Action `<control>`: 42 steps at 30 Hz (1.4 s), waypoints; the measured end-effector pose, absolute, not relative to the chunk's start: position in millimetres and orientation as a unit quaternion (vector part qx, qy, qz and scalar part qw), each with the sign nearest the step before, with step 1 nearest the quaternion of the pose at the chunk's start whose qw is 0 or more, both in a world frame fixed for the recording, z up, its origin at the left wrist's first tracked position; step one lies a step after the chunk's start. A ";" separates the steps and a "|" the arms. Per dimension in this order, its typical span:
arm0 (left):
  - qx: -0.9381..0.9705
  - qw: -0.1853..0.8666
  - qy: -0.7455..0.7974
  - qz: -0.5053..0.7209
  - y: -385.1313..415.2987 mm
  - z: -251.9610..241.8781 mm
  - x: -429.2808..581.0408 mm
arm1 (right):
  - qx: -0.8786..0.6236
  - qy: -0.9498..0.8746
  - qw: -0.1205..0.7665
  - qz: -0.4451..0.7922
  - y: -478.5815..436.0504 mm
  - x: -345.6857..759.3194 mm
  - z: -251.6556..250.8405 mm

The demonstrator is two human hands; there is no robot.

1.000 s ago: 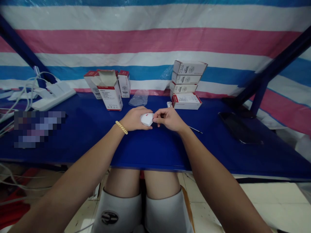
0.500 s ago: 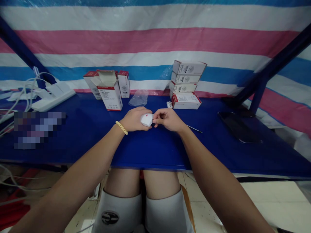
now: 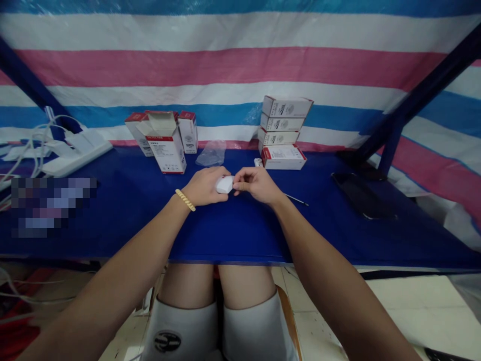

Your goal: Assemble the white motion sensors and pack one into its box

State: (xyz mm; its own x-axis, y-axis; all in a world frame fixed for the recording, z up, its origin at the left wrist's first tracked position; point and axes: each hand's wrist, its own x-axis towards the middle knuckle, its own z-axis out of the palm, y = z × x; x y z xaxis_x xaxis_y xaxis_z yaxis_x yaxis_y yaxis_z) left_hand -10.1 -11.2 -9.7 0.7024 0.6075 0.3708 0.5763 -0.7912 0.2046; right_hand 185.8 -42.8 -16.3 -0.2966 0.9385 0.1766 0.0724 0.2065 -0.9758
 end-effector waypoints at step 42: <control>0.866 0.061 0.340 0.362 -7.0 -12.9 -12.2 | -0.711 -0.628 0.261 0.176 -28.8 242.8 -16.3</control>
